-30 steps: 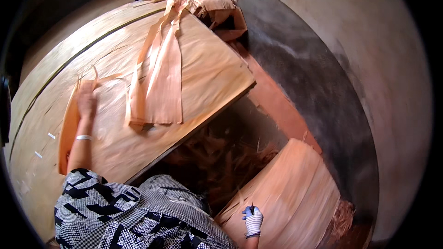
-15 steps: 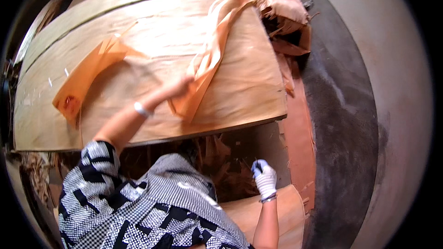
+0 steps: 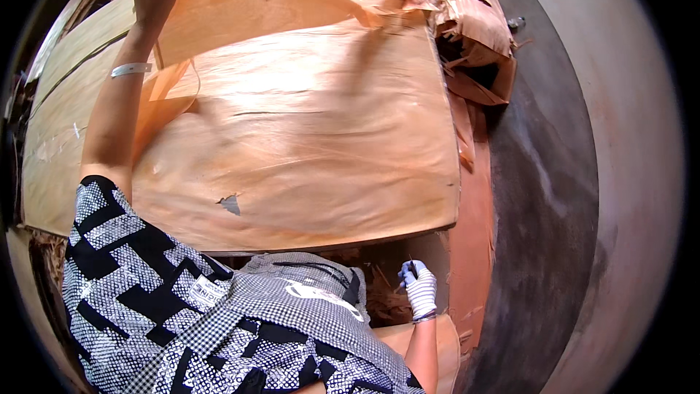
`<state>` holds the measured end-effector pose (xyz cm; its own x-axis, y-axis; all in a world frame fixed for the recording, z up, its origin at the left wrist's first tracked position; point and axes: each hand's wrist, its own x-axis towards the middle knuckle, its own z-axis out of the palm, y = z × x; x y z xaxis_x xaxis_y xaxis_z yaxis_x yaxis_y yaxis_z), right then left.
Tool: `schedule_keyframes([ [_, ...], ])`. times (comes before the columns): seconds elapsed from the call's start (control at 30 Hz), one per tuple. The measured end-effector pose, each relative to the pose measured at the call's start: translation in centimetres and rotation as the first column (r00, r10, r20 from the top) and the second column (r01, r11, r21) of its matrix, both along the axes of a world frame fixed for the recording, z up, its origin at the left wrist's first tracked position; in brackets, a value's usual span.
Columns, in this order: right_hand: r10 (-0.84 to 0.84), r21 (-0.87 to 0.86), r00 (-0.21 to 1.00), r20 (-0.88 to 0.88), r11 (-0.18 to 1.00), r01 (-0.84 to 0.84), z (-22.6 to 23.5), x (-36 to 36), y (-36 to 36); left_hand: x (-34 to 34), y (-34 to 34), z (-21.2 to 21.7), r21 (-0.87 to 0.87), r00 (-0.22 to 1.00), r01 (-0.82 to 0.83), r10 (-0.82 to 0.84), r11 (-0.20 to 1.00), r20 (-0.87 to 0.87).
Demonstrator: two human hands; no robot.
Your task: The person applies adhesive and veneer strips to repair a large wooden panel. Using a cutting tool, they trim excess veneer and press strips into place over cracks and knots, repeating the process on multiple sections of the panel surface.
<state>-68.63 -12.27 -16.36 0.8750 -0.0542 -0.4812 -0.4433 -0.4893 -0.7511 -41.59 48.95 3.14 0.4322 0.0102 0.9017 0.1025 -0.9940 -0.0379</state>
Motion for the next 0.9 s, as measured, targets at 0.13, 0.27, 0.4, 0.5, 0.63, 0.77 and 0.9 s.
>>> schedule_keyframes([
  [0.13,0.124,0.058,0.992,-0.011,0.991,-0.123,0.4,4.5,3.5,-1.3,4.9,-3.4,0.068,0.994,-0.066,0.072,0.995,-0.088],
  [0.27,0.309,0.024,0.951,0.005,0.951,-0.309,0.0,5.6,5.9,-8.7,11.3,-13.7,-0.121,0.985,-0.146,0.133,0.982,-0.111],
  [0.4,0.432,-0.088,0.896,-0.097,0.894,-0.440,-0.4,3.7,5.1,-20.7,11.1,-22.7,-0.229,0.712,-0.594,0.372,0.771,-0.596],
  [0.5,0.632,-0.299,0.768,-0.102,0.717,-0.630,-0.2,4.1,5.4,-24.2,8.6,-23.9,-0.039,0.380,-0.728,0.356,0.684,-0.854],
  [0.63,0.622,-0.113,0.768,-0.153,0.761,-0.639,-0.6,5.4,5.3,-24.0,7.1,-24.6,-0.036,0.245,-0.755,0.231,0.655,-0.942],
  [0.77,0.551,-0.070,0.821,-0.153,0.822,-0.565,0.9,7.1,7.5,-24.6,8.2,-26.4,0.022,0.381,-0.656,0.356,0.755,-0.853],
  [0.9,0.575,-0.102,0.796,-0.187,0.795,-0.598,0.3,8.5,6.9,-26.3,9.9,-25.8,0.077,0.450,-0.599,0.414,0.797,-0.791],
])
